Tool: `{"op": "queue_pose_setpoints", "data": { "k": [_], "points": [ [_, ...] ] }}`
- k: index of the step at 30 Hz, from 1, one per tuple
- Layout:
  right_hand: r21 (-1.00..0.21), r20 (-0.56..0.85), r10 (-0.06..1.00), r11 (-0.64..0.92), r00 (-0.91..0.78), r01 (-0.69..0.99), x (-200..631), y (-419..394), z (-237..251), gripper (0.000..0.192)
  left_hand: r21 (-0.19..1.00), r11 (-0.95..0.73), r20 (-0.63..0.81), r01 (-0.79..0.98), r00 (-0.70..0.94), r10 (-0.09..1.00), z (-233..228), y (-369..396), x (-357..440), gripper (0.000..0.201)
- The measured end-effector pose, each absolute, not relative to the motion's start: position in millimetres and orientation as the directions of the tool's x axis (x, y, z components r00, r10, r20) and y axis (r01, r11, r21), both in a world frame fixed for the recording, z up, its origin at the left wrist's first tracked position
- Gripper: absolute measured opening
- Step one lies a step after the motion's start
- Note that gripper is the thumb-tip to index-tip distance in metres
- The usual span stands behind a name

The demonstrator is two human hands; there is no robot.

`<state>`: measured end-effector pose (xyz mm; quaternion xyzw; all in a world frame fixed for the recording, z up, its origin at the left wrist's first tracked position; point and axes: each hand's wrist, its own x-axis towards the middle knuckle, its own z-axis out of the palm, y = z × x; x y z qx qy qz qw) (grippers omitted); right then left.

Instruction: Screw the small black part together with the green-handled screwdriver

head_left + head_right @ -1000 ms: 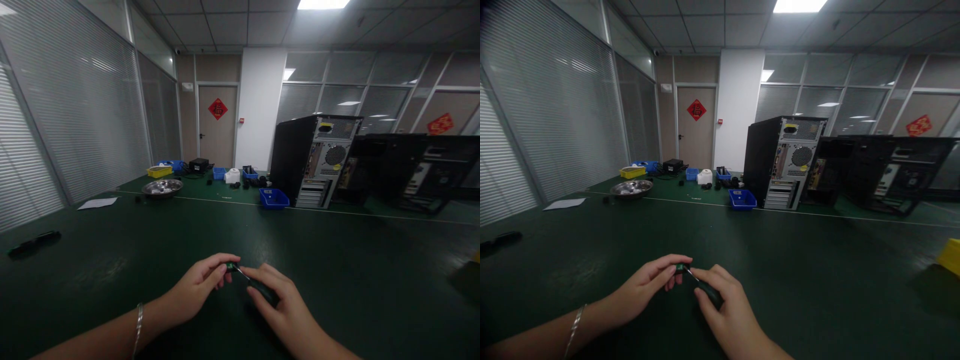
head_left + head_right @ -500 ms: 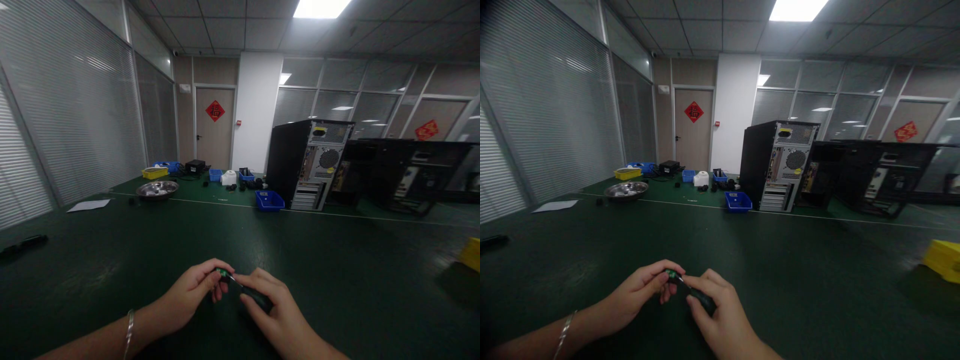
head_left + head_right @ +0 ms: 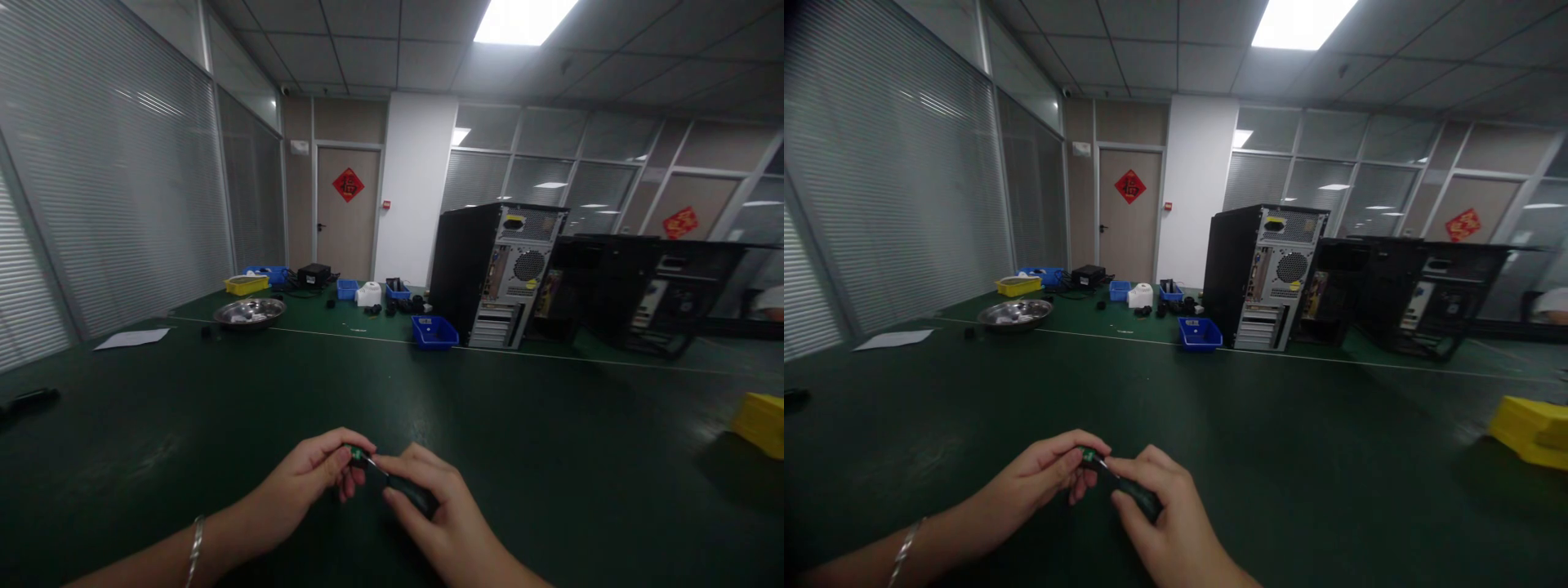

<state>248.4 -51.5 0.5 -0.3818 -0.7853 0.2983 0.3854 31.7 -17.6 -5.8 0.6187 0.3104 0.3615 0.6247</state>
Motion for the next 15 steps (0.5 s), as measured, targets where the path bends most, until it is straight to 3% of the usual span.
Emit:
{"op": "queue_pose_setpoints", "data": {
  "k": [6,15],
  "points": [
    [-0.759,0.374,0.828,0.532,-0.417,0.375,248,-53,3,0.031,0.995,0.024,0.031,-0.096,0.53,0.848,-1,-22,35,0.038],
    [-0.774,0.343,0.885,0.456,-0.315,0.439,250,-50,1,0.03,0.999,-0.044,0.03,0.02,0.463,0.886,-5,-12,28,0.031]
  ]
}}
